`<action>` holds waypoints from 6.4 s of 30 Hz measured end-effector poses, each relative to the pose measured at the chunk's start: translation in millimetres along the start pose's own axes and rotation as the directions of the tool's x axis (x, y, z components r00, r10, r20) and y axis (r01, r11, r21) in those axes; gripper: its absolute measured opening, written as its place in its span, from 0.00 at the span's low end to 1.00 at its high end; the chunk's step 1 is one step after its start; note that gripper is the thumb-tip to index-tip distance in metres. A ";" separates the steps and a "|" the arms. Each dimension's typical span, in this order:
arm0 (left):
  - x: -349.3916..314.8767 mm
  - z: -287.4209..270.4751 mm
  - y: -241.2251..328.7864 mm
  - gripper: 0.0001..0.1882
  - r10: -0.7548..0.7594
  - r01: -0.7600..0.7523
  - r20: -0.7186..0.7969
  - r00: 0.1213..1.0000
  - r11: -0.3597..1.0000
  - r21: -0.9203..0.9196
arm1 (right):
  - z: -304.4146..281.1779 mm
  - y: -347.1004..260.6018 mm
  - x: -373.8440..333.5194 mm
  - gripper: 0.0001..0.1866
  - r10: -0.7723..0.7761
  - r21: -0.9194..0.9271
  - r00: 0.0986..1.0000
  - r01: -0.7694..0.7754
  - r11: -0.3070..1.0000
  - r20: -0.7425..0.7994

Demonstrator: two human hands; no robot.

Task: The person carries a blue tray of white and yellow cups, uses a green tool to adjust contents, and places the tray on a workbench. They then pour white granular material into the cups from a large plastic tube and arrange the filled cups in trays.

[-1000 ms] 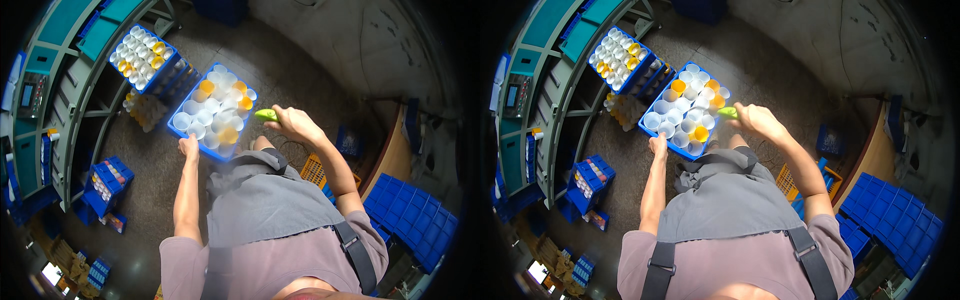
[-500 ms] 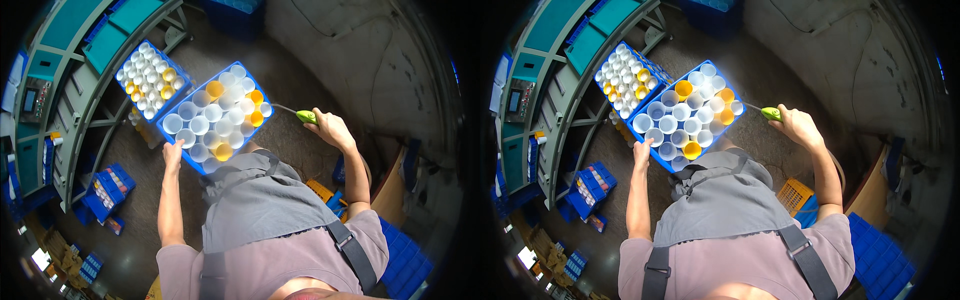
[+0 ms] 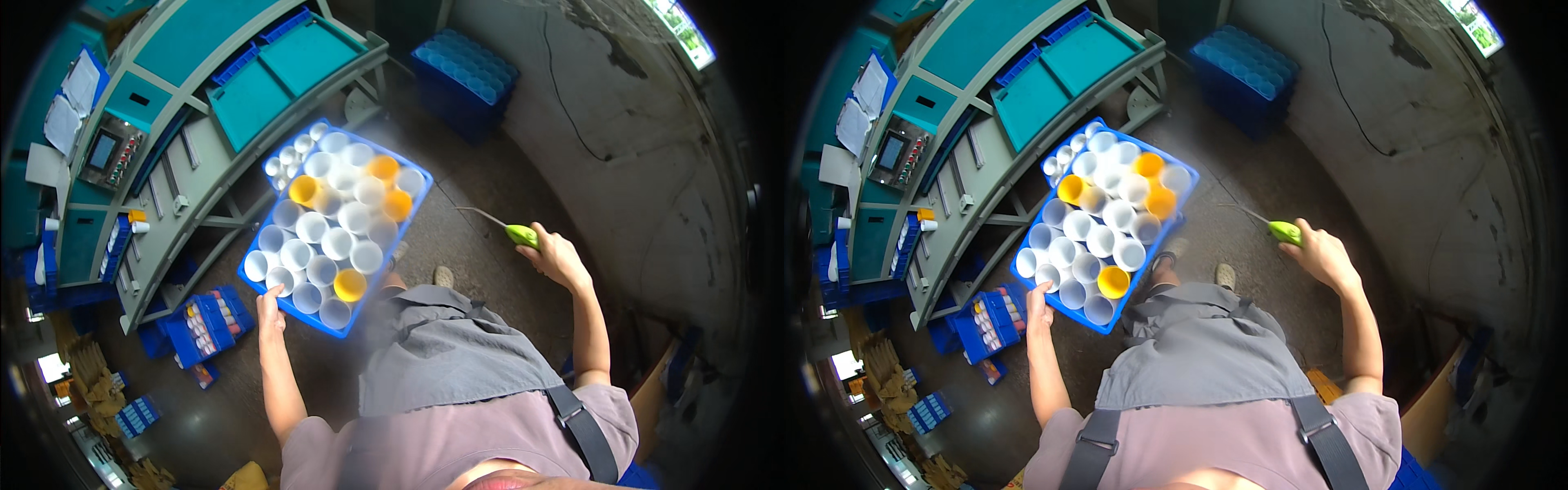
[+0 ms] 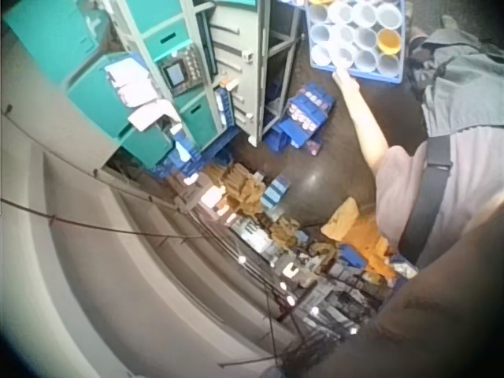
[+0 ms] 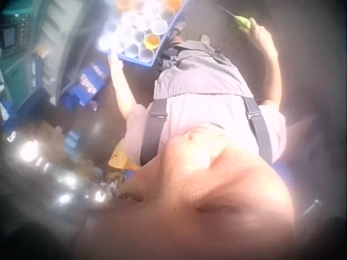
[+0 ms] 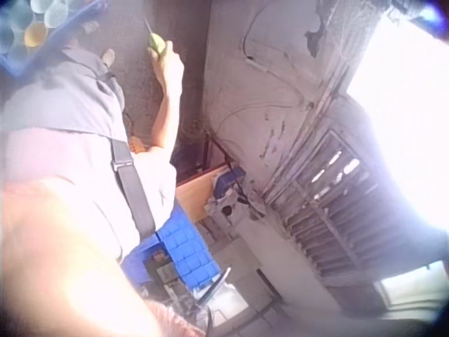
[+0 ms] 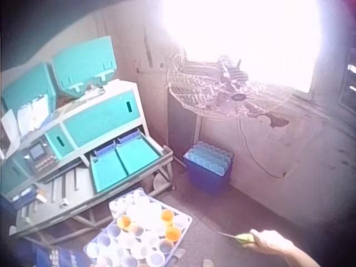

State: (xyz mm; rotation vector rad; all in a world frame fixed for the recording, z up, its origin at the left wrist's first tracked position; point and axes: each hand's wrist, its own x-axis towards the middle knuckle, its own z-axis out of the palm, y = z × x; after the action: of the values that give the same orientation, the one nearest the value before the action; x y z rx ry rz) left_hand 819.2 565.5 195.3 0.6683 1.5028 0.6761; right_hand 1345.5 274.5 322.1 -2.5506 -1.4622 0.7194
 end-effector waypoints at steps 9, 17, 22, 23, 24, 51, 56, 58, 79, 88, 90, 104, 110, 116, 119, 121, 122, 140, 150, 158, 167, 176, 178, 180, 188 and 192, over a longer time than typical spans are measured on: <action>289.4 94.9 136.2 0.27 -0.144 0.041 -0.139 0.980 0.825 -0.564 | 66.7 -96.5 77.3 0.25 0.212 0.096 0.974 -0.204 0.974 -0.081; 432.2 216.0 266.5 0.52 -0.086 -0.105 -0.271 0.959 0.778 -0.619 | 105.4 -162.0 56.7 0.23 0.500 0.489 0.866 -0.440 0.753 0.010; 450.8 266.9 252.0 0.27 0.167 -0.042 0.322 0.932 0.932 -0.361 | 149.7 -177.5 44.1 0.20 0.783 0.691 0.621 -0.559 0.458 -0.017; 441.9 272.3 233.8 0.23 0.130 0.024 0.490 0.862 0.955 -0.296 | 159.3 -177.8 41.8 0.22 0.803 0.684 0.593 -0.561 0.466 -0.060; 428.7 282.5 211.9 0.23 0.071 0.102 0.622 0.780 0.966 -0.237 | 171.1 -180.6 37.0 0.24 0.833 0.692 0.543 -0.563 0.452 -0.102; 42.4 134.3 -317.1 0.12 -0.638 -0.779 0.500 0.585 -0.271 0.566 | 552.8 -224.4 -421.9 0.43 0.619 0.655 -0.219 0.322 -0.684 0.754; -39.3 126.7 -390.5 0.14 -0.725 -0.906 0.552 0.413 -0.267 0.327 | 540.1 -162.6 -462.1 0.45 0.830 0.862 -0.257 0.028 -0.506 0.495; -73.5 135.4 -431.2 0.15 -0.736 -0.899 0.530 0.422 -0.263 0.349 | 563.3 -151.3 -489.5 0.45 0.821 0.854 -0.248 0.062 -0.517 0.515; -671.1 -230.4 -923.8 0.17 -0.937 -0.980 -0.294 -0.191 0.197 0.007 | 946.5 -506.4 -804.0 0.30 -0.153 0.291 -0.648 0.524 -0.801 0.746; -817.6 -636.8 -884.0 0.30 -0.711 -0.998 -0.702 0.044 0.005 -0.068 | 1104.7 -621.0 -777.6 0.10 -0.422 -0.203 0.249 0.967 0.151 0.872; -820.6 -687.9 -900.7 0.31 -0.654 -0.989 -0.751 0.086 0.033 -0.142 | 1131.6 -645.3 -805.0 0.06 -0.357 -0.243 0.290 0.955 0.170 0.888; -843.1 -909.0 -996.4 0.30 -0.926 -0.655 -0.372 -0.056 -0.247 0.714 | 1163.1 -674.3 -1011.5 0.09 -0.053 0.196 -0.188 0.939 0.284 0.981; -839.6 -755.3 -1068.3 0.31 -0.801 -0.899 -0.411 -0.435 0.366 0.238 | 1139.2 -661.5 -984.5 0.13 -0.036 0.152 -0.155 0.986 -0.068 0.987; -809.8 -471.5 -1031.2 0.28 -0.701 -0.657 -0.409 -0.584 0.704 -0.269 | 1114.4 -640.0 -960.8 0.30 0.108 0.260 -0.241 0.939 -0.226 0.964; -790.2 -364.4 -995.1 0.31 -0.918 -0.973 -0.323 -0.232 0.211 0.097 | 1095.7 -629.8 -974.7 0.36 0.085 0.250 -0.235 0.910 -0.331 0.968; -768.0 -330.4 -979.7 0.31 -0.972 -0.990 -0.195 -0.132 0.121 0.066 | 1080.3 -625.5 -989.3 0.36 0.025 0.218 -0.222 0.921 -0.322 0.975; -754.7 -322.4 -974.2 0.31 -0.988 -0.994 -0.106 -0.113 0.111 0.025 | 1072.6 -624.0 -999.2 0.36 0.034 0.247 -0.248 0.925 -0.288 0.968; -410.9 -176.2 -648.6 0.35 -0.575 -0.852 0.815 0.072 -0.461 -0.249 | 669.1 -349.1 -860.8 0.16 0.920 0.748 0.372 -0.573 0.334 -0.126; -398.6 -197.3 -593.4 0.40 -0.302 -0.849 0.912 0.277 -0.521 0.085 | 613.2 -286.4 -850.5 0.22 0.930 0.801 0.355 -0.582 0.139 0.097; -401.6 -201.5 -591.1 0.38 -0.169 -0.882 0.906 0.389 -0.353 0.313 | 633.3 -220.7 -878.1 0.23 0.898 0.738 0.440 -0.602 0.304 -0.011; -374.3 -231.0 -572.3 0.23 -0.140 -0.901 0.892 0.430 -0.006 0.434 | 645.7 -134.7 -913.8 0.24 0.939 0.655 0.335 -0.728 0.204 0.080; -375.2 -275.8 -558.4 0.20 -0.107 -0.852 0.884 0.455 0.236 0.468 | 628.7 -78.2 -925.1 0.26 0.947 0.591 0.302 -0.746 0.306 -0.109; -375.6 -281.5 -556.4 0.19 -0.087 -0.874 0.908 0.410 0.246 0.418 | 616.1 -71.3 -922.4 0.26 0.947 0.608 0.314 -0.740 0.288 -0.067; -377.4 -286.1 -555.8 0.19 -0.074 -0.871 0.910 0.408 0.269 0.412 | 602.4 -64.9 -917.4 0.26 0.921 0.625 0.373 -0.694 0.357 -0.113; -389.5 -300.0 -555.0 0.19 -0.013 -0.883 0.906 0.423 0.220 0.415 | 574.0 -84.6 -915.0 0.29 0.854 0.616 0.515 -0.652 0.442 -0.067; -390.2 -295.1 -557.1 0.21 0.000 -0.880 0.899 0.437 0.207 0.428 | 567.4 -102.3 -903.3 0.29 0.823 0.646 0.567 -0.613 0.455 -0.041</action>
State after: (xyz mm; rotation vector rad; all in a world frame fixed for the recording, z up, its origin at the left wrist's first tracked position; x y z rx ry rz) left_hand 532.2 -100.1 39.4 2.1682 0.5801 -0.1640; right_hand 625.9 -504.2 166.3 -2.5050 0.1072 0.5795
